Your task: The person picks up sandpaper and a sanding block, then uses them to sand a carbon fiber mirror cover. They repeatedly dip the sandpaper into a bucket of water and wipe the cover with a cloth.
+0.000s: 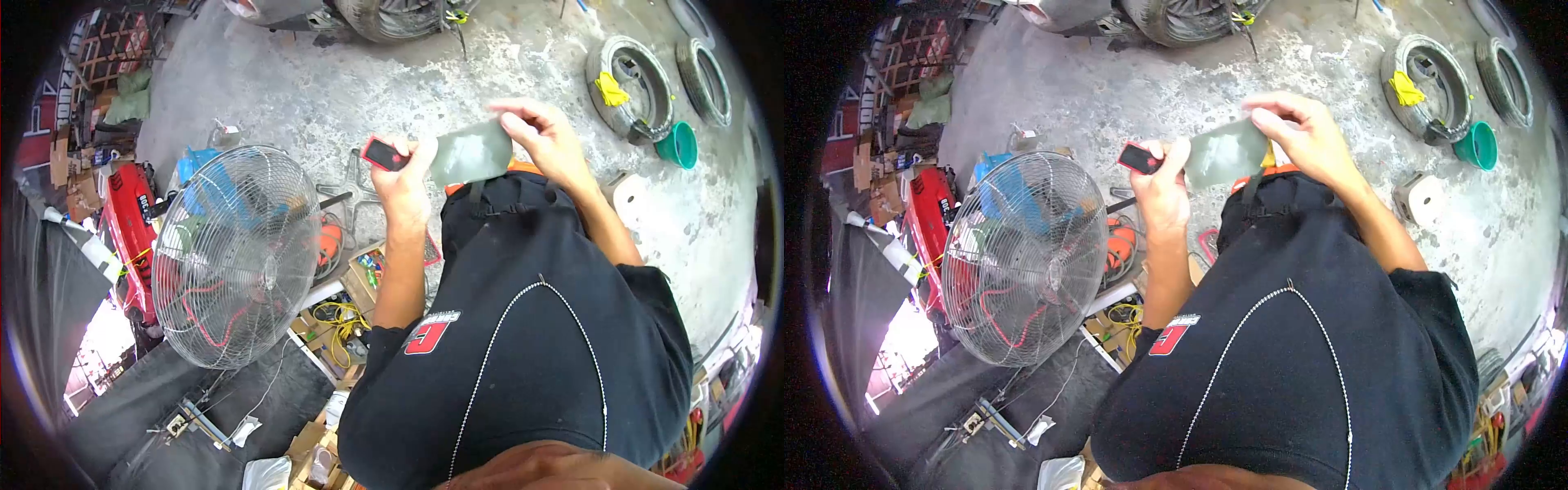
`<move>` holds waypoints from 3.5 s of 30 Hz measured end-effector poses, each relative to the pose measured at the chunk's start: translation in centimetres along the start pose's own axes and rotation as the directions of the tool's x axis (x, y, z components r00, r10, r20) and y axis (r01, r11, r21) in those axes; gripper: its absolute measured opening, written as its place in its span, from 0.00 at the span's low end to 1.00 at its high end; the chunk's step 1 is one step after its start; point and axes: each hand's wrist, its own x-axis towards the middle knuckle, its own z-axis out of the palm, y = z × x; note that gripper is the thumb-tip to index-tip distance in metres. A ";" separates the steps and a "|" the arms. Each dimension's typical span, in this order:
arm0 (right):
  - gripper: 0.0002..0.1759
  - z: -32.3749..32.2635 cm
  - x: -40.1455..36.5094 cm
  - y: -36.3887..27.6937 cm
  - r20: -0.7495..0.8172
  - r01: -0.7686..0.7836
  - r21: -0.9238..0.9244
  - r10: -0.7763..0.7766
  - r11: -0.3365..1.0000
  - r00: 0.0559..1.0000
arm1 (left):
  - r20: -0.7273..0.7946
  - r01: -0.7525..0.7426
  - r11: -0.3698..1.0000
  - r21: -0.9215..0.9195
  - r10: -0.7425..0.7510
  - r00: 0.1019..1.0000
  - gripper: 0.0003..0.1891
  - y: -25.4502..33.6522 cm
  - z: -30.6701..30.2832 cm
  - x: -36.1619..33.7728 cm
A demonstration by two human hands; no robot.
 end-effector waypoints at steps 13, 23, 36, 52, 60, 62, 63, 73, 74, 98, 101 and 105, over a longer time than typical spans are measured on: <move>0.28 2.6 0.0 -0.4 0.186 0.374 -0.341 -0.328 0.862 0.926 | 0.408 -0.549 0.584 0.598 0.367 0.836 0.17 -4.1 3.3 -0.8; 0.32 -1.7 3.2 -0.8 0.040 0.024 0.398 -0.044 0.917 0.998 | -0.022 -0.295 0.844 0.448 0.340 0.940 0.11 -3.5 -1.4 -0.1; 0.31 2.4 -7.6 -3.0 -0.107 0.051 0.123 -0.038 0.991 0.994 | 0.232 0.109 0.993 -0.036 -0.098 0.968 0.11 0.4 -4.5 1.2; 0.39 3.4 -23.6 -0.6 -0.432 0.196 0.285 -0.057 0.938 0.900 | 0.661 0.227 0.964 0.139 -0.261 0.704 0.10 -4.1 7.0 -12.7; 0.41 1.5 -37.7 6.4 -0.474 0.381 0.827 0.148 0.413 0.868 | 0.652 0.196 0.969 0.150 -0.246 0.717 0.08 -10.9 8.7 -26.7; 0.52 1.4 -42.0 6.4 -0.496 0.445 0.830 0.082 0.337 0.864 | 0.620 0.229 0.957 0.177 -0.289 0.730 0.07 -13.0 8.5 -30.5; 0.59 1.6 -44.1 7.0 -0.535 0.487 0.803 0.053 0.343 0.843 | 0.617 0.240 0.947 0.212 -0.321 0.719 0.07 -13.8 8.4 -32.5; 0.21 5.5 -55.8 9.3 -0.843 0.496 0.537 0.407 0.682 0.352 | 0.689 0.219 0.804 0.552 -0.588 0.423 0.08 -18.4 7.6 -45.1; 0.20 5.6 -55.9 9.6 -0.864 0.526 0.502 0.424 0.686 0.272 | 0.692 0.173 0.800 0.574 -0.587 0.419 0.08 -18.4 7.8 -45.7; 0.18 -7.2 -48.1 7.3 -0.863 0.599 0.483 0.463 0.638 0.202 | 0.812 0.207 0.809 0.550 -0.576 0.094 0.05 -23.6 19.4 -35.5; 0.18 -9.3 -47.3 6.7 -0.842 0.626 0.517 0.478 0.584 0.249 | 0.821 0.262 0.812 0.521 -0.561 0.105 0.06 -24.1 21.2 -34.8; 0.18 -12.9 -46.6 6.5 -0.869 0.682 0.473 0.420 0.557 0.260 | 0.848 0.332 0.832 0.444 -0.510 0.144 0.06 -25.6 24.3 -35.7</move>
